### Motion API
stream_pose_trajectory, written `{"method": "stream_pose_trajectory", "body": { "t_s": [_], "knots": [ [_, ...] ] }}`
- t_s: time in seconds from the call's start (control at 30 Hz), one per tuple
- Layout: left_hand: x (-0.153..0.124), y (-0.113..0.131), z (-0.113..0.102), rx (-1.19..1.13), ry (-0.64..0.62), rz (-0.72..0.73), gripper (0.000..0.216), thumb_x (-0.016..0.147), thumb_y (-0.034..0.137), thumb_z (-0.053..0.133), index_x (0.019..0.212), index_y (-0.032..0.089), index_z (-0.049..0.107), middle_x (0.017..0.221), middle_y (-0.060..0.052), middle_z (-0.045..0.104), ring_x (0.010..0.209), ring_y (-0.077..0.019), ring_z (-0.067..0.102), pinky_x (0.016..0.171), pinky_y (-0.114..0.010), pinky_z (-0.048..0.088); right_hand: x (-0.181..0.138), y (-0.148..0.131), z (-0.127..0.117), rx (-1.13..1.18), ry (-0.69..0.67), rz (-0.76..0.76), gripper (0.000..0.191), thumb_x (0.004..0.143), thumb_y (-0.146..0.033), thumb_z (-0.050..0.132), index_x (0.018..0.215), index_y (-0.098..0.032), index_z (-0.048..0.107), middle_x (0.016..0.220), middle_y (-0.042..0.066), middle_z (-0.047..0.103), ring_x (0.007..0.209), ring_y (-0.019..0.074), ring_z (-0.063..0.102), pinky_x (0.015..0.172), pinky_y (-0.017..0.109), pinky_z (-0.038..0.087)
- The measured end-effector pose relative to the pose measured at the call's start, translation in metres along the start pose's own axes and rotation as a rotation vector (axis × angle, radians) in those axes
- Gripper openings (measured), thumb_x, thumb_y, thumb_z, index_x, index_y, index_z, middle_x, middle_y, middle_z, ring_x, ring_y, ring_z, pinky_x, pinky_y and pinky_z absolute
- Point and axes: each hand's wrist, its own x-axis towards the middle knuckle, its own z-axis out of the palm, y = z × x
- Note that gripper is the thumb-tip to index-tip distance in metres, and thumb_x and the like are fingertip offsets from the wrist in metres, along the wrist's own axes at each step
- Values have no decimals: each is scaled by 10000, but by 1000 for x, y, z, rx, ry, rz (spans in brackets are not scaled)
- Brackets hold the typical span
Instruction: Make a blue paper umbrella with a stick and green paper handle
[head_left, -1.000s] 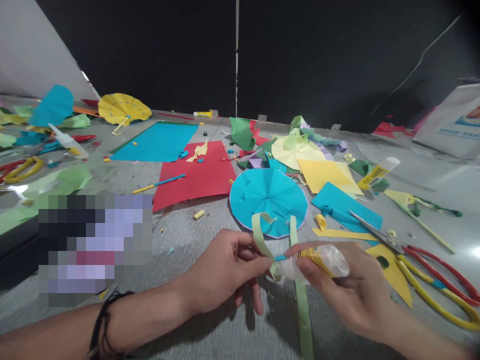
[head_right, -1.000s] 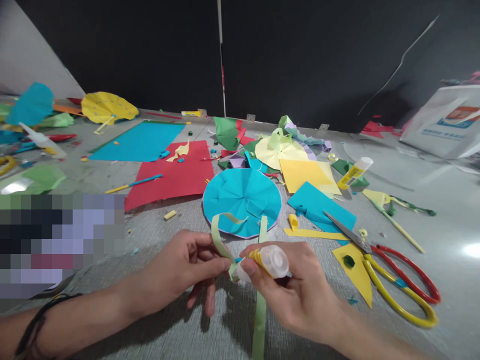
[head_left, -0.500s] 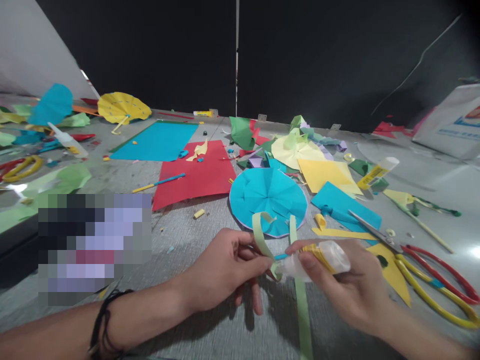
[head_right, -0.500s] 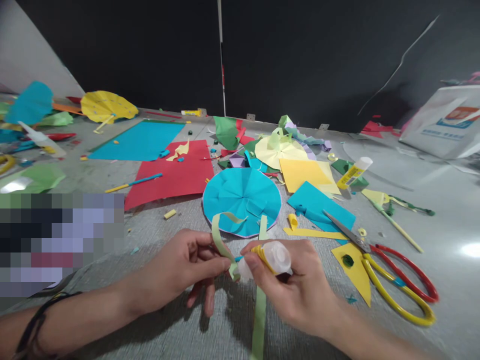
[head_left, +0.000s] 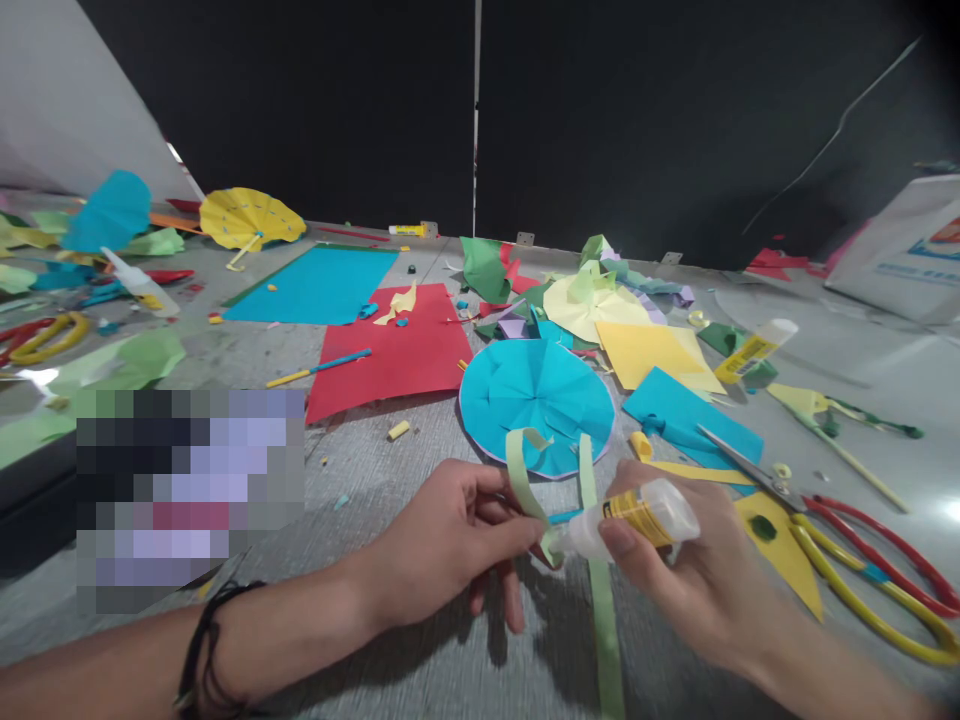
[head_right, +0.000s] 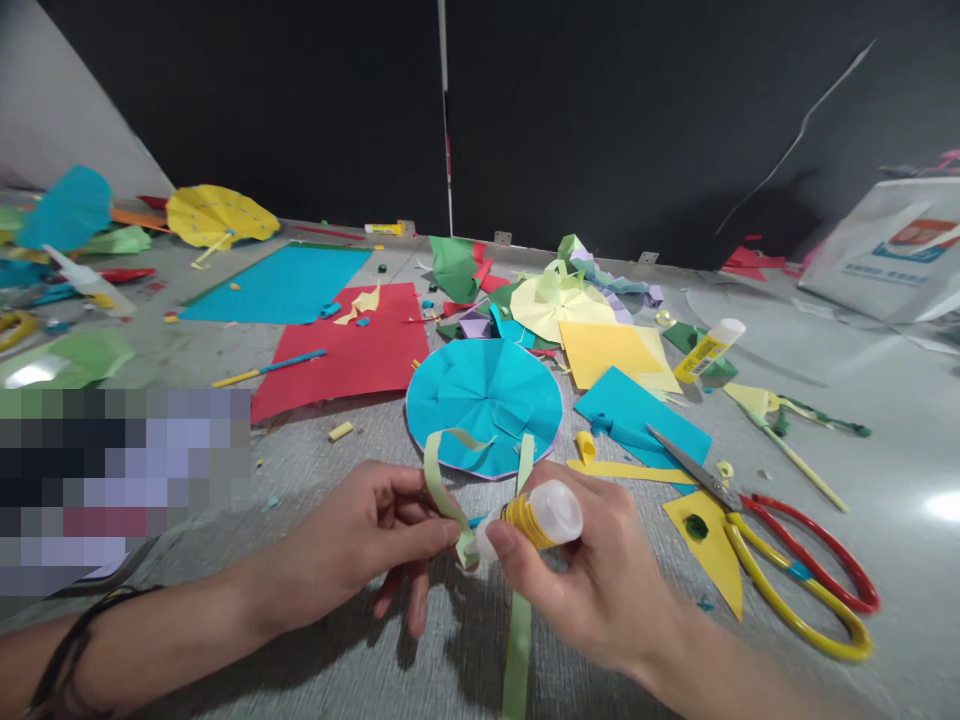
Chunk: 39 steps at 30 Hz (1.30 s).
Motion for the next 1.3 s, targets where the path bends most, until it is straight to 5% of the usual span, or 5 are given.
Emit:
{"method": "stream_pose_trajectory", "body": {
  "t_s": [0.67, 1.3],
  "knots": [
    [0, -5, -2, 6, -27, -17, 141, 954, 297, 673, 938, 157, 674, 609, 59, 618, 497, -108, 718, 365, -108, 389, -7, 0, 1, -23, -70, -14, 393, 1019, -255, 547, 639, -224, 454, 538, -63, 426, 439, 96, 403, 434, 249, 322],
    [1, -5, -3, -11, -43, 5, 153, 952, 300, 673, 904, 156, 653, 603, 56, 632, 501, -119, 727, 373, -112, 426, -14, 1, -1, -104, 58, -119, 386, 1007, -230, 580, 627, -266, 521, 502, -37, 484, 386, 145, 456, 415, 306, 409]
  ]
}}
